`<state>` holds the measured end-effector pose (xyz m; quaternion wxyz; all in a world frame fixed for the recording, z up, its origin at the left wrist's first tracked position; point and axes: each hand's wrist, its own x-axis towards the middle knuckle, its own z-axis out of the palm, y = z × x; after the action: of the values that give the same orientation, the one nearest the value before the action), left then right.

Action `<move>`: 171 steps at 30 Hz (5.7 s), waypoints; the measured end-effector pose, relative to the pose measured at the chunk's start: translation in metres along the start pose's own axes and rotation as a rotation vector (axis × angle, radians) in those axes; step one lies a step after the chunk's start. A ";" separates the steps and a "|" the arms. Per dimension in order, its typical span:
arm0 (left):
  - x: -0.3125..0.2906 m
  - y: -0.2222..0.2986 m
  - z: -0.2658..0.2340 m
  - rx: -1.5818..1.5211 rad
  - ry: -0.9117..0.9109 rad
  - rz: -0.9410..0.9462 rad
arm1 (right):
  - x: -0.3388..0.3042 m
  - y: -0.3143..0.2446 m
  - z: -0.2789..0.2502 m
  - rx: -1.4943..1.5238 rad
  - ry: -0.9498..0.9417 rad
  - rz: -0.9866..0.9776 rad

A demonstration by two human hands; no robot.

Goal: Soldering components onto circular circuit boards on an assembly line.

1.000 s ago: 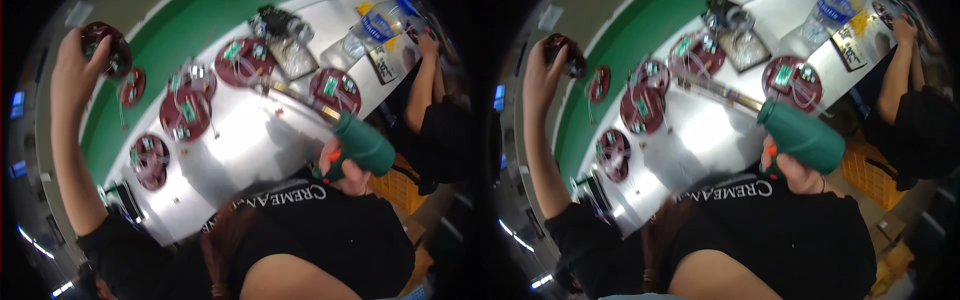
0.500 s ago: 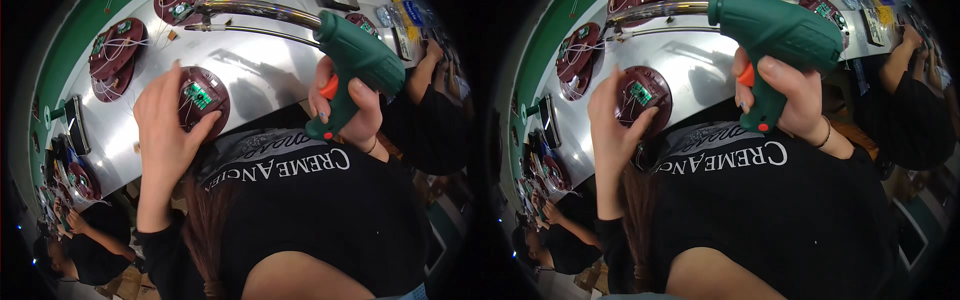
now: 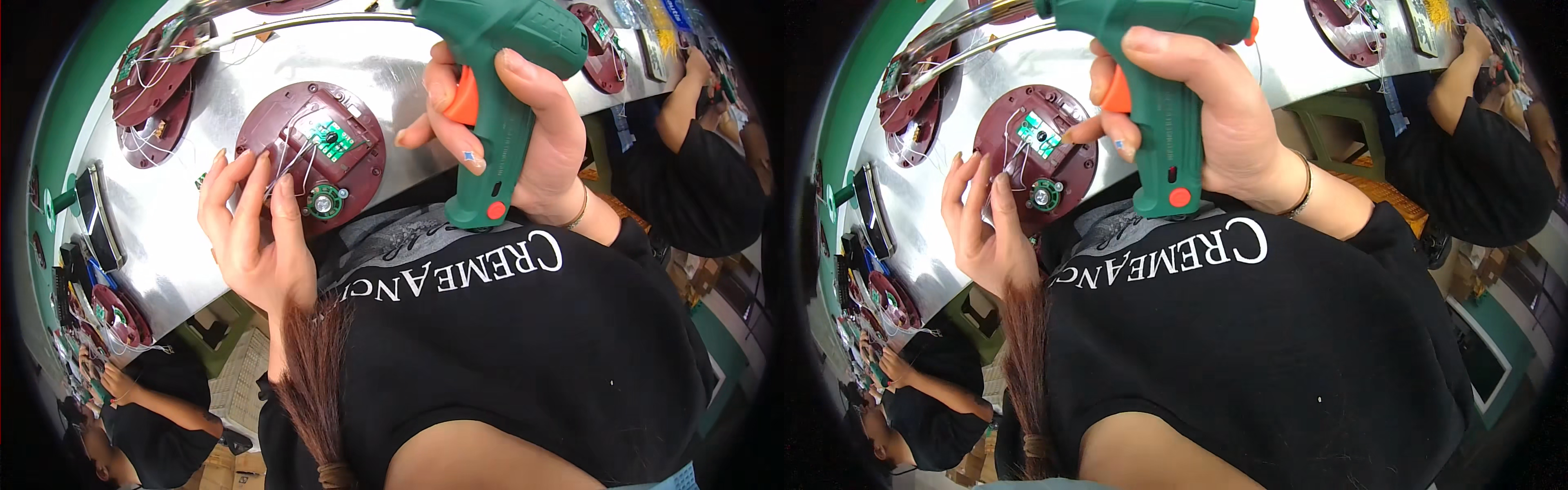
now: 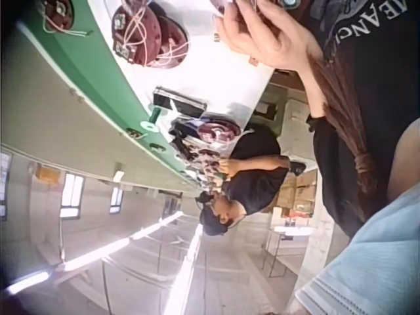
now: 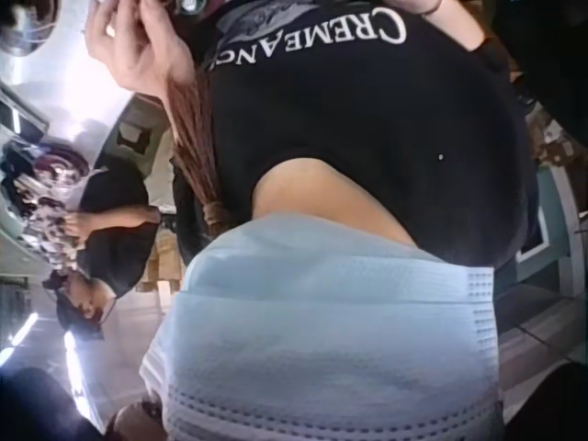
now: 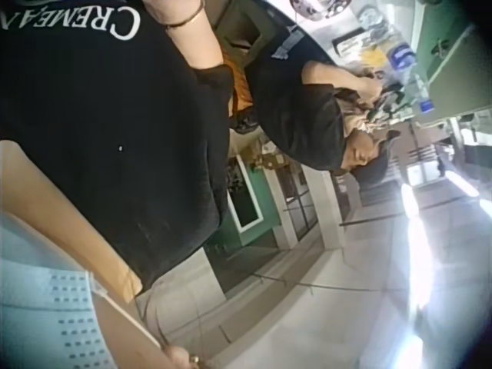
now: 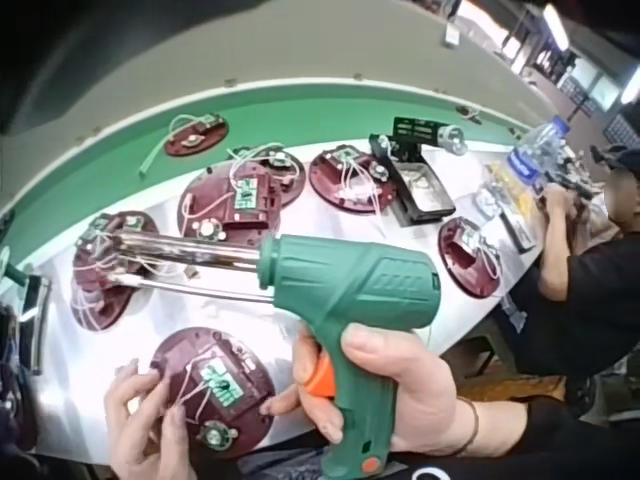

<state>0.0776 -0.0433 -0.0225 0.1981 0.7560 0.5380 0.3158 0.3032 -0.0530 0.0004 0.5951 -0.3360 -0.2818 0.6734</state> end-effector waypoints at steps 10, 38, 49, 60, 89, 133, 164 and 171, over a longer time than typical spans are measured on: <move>0.038 0.012 -0.002 0.111 -0.073 0.132 | 0.000 0.006 0.002 0.041 0.035 -0.014; 0.023 0.002 -0.026 -0.125 -0.128 -0.059 | -0.073 -0.018 -0.014 -0.680 -0.063 0.168; 0.020 -0.001 -0.051 -0.008 -0.137 0.018 | -0.081 -0.008 0.008 -0.790 -0.134 0.140; 0.020 -0.001 -0.048 0.017 -0.131 0.031 | -0.086 -0.006 0.005 -0.771 -0.072 0.122; 0.021 -0.002 -0.046 0.028 -0.125 0.058 | -0.086 -0.008 0.016 -0.725 0.031 0.214; 0.008 -0.013 -0.030 -0.245 0.063 -0.028 | 0.001 0.030 0.050 -0.040 -0.082 0.075; -0.003 -0.017 -0.057 -0.075 0.008 -0.196 | -0.033 -0.014 0.025 -0.840 -0.340 0.029; -0.002 -0.016 -0.059 -0.048 -0.010 -0.165 | -0.029 -0.018 0.022 -0.799 -0.508 0.043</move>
<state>0.0255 -0.0418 0.0091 0.2441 0.7057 0.5899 0.3073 0.2991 -0.0784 0.0313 0.3177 -0.3691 -0.6483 0.5853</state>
